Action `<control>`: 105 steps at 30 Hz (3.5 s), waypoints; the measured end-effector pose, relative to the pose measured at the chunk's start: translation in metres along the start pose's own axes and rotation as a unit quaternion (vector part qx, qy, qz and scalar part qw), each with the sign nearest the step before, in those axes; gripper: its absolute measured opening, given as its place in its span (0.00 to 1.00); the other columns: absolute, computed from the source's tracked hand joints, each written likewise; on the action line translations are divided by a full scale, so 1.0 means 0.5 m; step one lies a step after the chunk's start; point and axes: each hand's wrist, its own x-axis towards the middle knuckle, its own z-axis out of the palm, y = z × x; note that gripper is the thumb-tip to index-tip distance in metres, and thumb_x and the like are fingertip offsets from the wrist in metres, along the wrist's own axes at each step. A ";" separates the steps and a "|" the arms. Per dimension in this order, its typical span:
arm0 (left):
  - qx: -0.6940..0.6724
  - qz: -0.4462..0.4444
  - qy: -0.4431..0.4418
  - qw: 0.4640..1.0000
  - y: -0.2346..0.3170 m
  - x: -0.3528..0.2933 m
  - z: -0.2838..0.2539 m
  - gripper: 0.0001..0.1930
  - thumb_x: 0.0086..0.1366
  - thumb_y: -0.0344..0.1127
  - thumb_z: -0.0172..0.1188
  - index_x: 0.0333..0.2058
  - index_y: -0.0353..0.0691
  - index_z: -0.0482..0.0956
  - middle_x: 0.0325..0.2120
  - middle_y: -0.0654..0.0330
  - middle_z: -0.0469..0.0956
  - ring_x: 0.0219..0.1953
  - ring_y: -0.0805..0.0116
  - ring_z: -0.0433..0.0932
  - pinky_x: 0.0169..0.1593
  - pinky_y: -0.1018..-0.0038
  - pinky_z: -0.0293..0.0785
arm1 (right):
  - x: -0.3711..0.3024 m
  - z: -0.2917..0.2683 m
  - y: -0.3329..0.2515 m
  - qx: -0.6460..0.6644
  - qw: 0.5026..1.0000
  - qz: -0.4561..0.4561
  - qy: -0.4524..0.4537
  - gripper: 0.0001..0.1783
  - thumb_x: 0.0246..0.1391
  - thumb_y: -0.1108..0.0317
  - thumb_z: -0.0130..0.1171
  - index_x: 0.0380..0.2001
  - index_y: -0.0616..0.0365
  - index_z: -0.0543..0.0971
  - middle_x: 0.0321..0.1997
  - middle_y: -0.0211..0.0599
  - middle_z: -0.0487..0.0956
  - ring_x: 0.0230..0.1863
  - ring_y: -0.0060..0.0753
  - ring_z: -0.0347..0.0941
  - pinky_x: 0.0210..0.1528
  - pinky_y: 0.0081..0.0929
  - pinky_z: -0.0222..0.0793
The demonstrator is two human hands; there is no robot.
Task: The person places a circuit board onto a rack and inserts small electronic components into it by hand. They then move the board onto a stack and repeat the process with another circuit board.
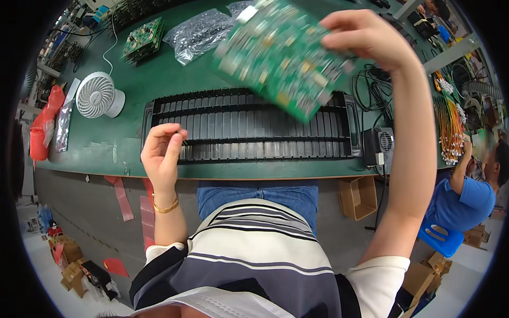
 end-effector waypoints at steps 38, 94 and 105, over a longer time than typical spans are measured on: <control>0.190 0.018 -0.106 0.976 -0.006 0.005 0.086 0.09 0.56 0.21 0.60 0.37 0.36 0.79 0.30 0.61 0.79 0.30 0.72 0.74 0.35 0.78 0.71 | 0.029 0.261 0.041 -0.335 0.940 -0.035 -0.051 0.09 0.45 0.67 0.64 0.22 0.61 0.78 0.24 0.36 0.78 0.25 0.39 0.74 0.32 0.32 0.71; 0.269 0.017 -0.266 0.926 0.000 0.155 0.132 0.05 0.56 0.27 0.63 0.33 0.36 0.80 0.22 0.63 0.79 0.21 0.76 0.73 0.26 0.80 0.69 | -0.148 0.348 0.068 0.202 0.960 0.020 0.192 0.03 0.49 0.81 0.60 0.28 0.63 0.77 0.21 0.29 0.76 0.19 0.16 0.69 0.21 0.12 0.67; 0.277 0.034 -0.252 0.927 -0.008 0.151 0.140 0.05 0.55 0.28 0.64 0.31 0.36 0.80 0.21 0.63 0.80 0.20 0.77 0.72 0.24 0.81 0.68 | -0.150 0.357 0.071 0.145 0.966 -0.002 0.215 0.04 0.49 0.81 0.60 0.30 0.64 0.78 0.23 0.30 0.77 0.20 0.16 0.69 0.22 0.11 0.67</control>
